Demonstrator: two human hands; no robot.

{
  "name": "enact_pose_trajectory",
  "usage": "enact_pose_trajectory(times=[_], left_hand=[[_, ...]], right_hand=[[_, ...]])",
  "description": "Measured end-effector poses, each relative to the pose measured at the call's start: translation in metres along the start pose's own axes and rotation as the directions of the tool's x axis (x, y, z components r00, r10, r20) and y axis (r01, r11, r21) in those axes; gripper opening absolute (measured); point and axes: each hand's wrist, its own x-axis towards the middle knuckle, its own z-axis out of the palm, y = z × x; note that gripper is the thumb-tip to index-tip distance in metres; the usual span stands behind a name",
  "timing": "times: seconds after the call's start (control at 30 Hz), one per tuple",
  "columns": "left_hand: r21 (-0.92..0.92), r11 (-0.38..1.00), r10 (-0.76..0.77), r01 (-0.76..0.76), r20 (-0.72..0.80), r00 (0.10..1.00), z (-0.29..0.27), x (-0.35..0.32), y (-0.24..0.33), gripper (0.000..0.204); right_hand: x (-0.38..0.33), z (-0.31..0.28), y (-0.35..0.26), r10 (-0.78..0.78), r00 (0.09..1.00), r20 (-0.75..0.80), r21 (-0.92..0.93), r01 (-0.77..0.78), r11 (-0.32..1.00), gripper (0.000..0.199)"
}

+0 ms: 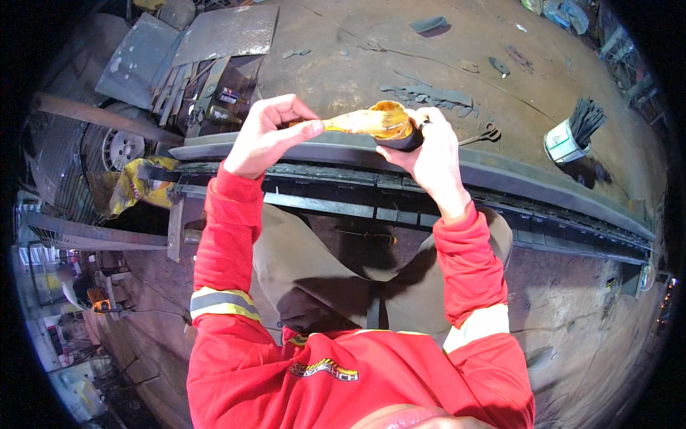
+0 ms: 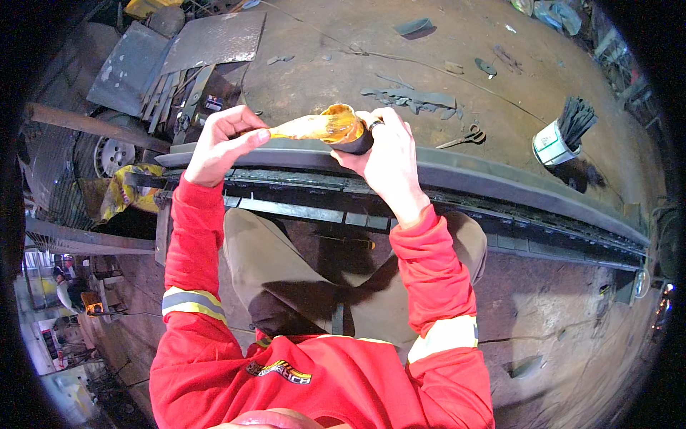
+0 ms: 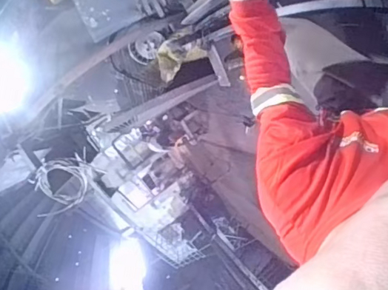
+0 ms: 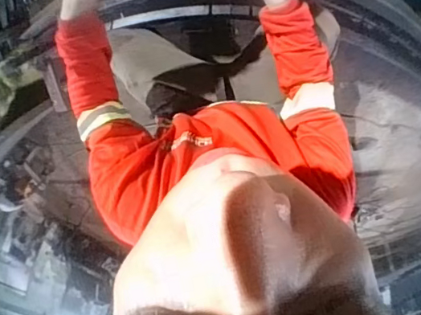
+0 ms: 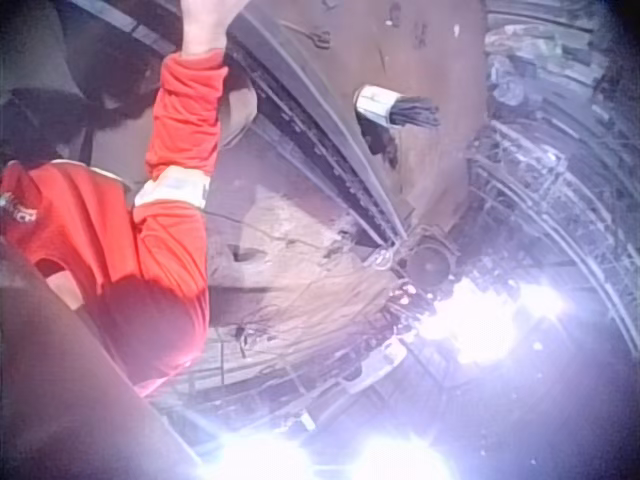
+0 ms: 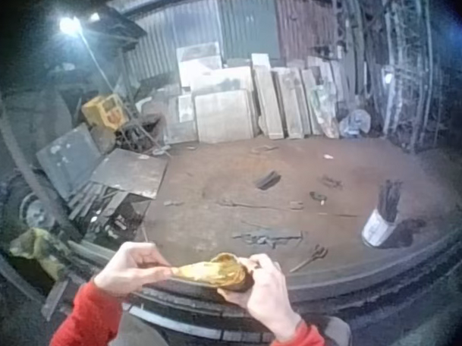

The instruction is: The person applies a thick, yellowish sealant to a long, curved metal beam using a small brush. They repeatedly dip the brush into a small container to reload the sealant and spread it along the seam of the beam.

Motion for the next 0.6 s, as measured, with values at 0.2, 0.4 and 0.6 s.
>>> enact_pose_trajectory(times=[0.2,0.4,0.6], left_hand=[[-0.285,0.957,-0.076,0.054,-0.067,0.995,-0.001,-0.015,-0.029,0.007],[-0.155,0.982,-0.130,0.112,-0.112,0.985,-0.017,-0.024,-0.044,0.008],[-0.198,0.980,-0.057,-0.012,-0.337,0.940,-0.061,-0.044,-0.041,0.009]], right_hand=[[-0.001,0.004,0.001,0.019,0.999,-0.034,-0.054,-0.020,0.998,0.057],[0.002,0.000,0.003,0.132,0.989,-0.070,0.129,-0.123,0.984,0.060],[0.005,-0.004,0.011,0.136,0.984,-0.117,0.044,-0.132,0.990,0.062]])
